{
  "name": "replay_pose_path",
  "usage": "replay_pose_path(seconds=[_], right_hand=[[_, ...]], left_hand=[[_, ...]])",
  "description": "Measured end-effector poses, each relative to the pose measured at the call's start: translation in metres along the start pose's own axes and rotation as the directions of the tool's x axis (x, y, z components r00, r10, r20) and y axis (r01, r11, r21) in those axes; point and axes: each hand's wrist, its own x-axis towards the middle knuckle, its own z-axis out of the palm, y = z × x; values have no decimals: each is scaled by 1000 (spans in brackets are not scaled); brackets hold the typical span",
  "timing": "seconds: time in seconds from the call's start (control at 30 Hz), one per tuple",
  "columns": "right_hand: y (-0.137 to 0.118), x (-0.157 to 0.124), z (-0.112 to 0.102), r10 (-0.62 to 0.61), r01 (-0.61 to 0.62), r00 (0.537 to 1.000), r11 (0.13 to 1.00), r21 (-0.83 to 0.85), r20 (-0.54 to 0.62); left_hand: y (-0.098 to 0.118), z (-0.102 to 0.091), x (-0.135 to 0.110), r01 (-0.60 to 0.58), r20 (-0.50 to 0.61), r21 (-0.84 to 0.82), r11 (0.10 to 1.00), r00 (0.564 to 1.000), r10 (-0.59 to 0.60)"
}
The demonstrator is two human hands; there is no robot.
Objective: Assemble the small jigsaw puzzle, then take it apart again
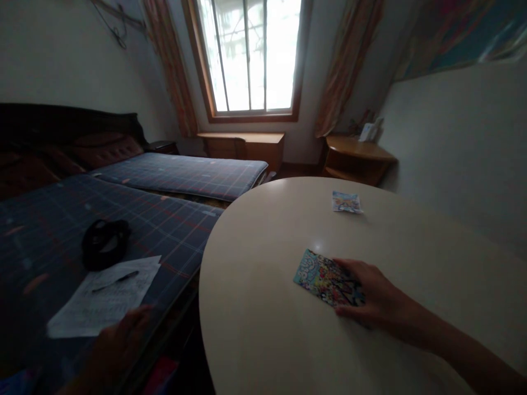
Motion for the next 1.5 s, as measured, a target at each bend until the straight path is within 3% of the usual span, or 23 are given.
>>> replay_pose_path(seconds=[0.07, 0.1, 0.17, 0.23, 0.33, 0.37, 0.43, 0.6, 0.73, 0.87, 1.03, 1.2, 1.5], right_hand=[[0, 10, -3, -6, 5, 999, 1000, 24, 39], [-1, 13, -3, -5, 3, 999, 999, 38, 52], [-2, 18, -3, 0, -5, 998, 998, 65, 71], [-3, 19, -3, -2, -5, 997, 996, 94, 74], [-3, 17, -2, -7, -1, 998, 991, 134, 58], [-2, 15, -1, -6, -1, 999, 990, 138, 50], [0, 12, 0, -12, 7, 999, 991, 136, 32], [8, 6, 0, -81, 86, 996, 987, 134, -45], [13, 3, -4, -105, 111, 993, 983, 146, -52], [16, 0, -7, -152, 158, 987, 975, 157, -49], [16, -1, -12, -73, 73, 997, 987, 142, -8], [16, 1, -13, -58, 61, 998, 990, 129, -31], [27, 15, -1, -88, 123, 980, 972, 198, -181]], left_hand=[[32, -6, 41, -61, -165, -13, 998, 985, 58], [56, -8, 62, -164, -193, -25, 986, 969, 156], [113, -6, 100, -401, -61, -74, 913, 916, 397], [171, 7, 129, -580, 95, -140, 802, 799, 594], [236, 43, 158, -680, 303, -230, 696, 630, 715], [251, 56, 166, -687, 356, -238, 687, 596, 720], [274, 81, 180, -680, 393, -236, 694, 587, 708], [313, 116, 207, -743, 324, -310, 593, 504, 801], [325, 130, 213, -758, 258, -303, 577, 518, 816], [322, 138, 212, -740, 200, -333, 584, 549, 811], [320, 139, 210, -691, 186, -392, 607, 586, 788], [324, 139, 206, -607, 170, -441, 661, 666, 726], [328, 144, 203, -491, 95, -489, 721, 791, 604]])
